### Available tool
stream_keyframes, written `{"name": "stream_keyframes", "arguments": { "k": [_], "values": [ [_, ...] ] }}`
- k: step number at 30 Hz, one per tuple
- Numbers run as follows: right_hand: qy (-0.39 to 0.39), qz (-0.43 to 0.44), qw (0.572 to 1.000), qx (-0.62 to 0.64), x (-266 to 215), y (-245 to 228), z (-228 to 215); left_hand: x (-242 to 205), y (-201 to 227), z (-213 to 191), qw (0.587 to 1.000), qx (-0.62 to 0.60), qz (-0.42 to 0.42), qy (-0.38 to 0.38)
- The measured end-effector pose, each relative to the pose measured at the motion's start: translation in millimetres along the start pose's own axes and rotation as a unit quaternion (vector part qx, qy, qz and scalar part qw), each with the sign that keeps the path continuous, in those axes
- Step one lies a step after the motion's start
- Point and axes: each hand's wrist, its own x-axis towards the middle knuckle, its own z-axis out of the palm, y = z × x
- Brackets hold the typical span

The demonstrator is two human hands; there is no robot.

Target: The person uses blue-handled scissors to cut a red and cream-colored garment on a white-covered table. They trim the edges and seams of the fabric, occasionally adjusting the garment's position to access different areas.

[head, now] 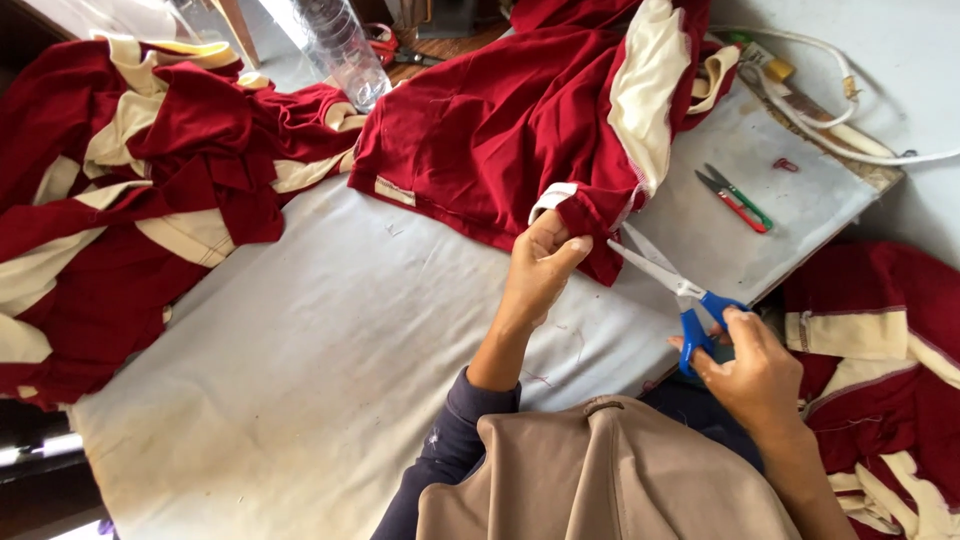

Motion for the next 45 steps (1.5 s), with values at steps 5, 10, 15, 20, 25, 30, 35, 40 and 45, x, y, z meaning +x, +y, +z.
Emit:
{"name": "stream_keyframes", "arguments": {
  "k": [5, 10, 15, 20, 25, 30, 35, 40, 45],
  "values": [
    [0.02, -0.027, 0.999, -0.031, 0.7, 3.3, 1.3, -3.7, 3.5, -1.5, 0.999, 0.009, -0.023, -0.037],
    [0.014, -0.041, 0.999, -0.016, 0.7, 2.7, -3.0, -3.6, -4.4, -0.6, 0.997, -0.002, -0.028, -0.075],
    [0.027, -0.039, 0.999, -0.02, 0.7, 3.3, -3.5, -3.9, 3.1, 6.2, 0.996, 0.018, -0.043, -0.076],
    [0.024, -0.045, 0.999, 0.01, 0.3, 6.3, 1.2, -4.4, 5.2, 9.4, 0.996, 0.042, -0.053, -0.054],
    [0.014, -0.031, 0.999, 0.022, -2.3, 7.0, 3.4, -2.4, -7.6, 1.5, 0.997, 0.016, -0.037, -0.069],
    [0.004, -0.046, 0.999, -0.005, -1.0, 3.8, -0.7, -2.6, -5.8, 1.4, 0.998, 0.023, -0.022, -0.055],
    [-0.022, -0.014, 1.0, 0.011, -4.3, 4.2, 5.8, -1.6, -3.1, -2.2, 0.998, 0.027, -0.027, -0.041],
    [-0.065, 0.141, 0.972, 0.178, -3.2, -3.3, 18.8, 5.8, -19.7, -8.8, 0.998, 0.05, 0.025, 0.006],
    [-0.1, 0.154, 0.974, 0.134, 41.5, -3.4, 20.7, 5.1, -10.6, -6.5, 0.998, 0.057, 0.018, 0.006]
  ]
}}
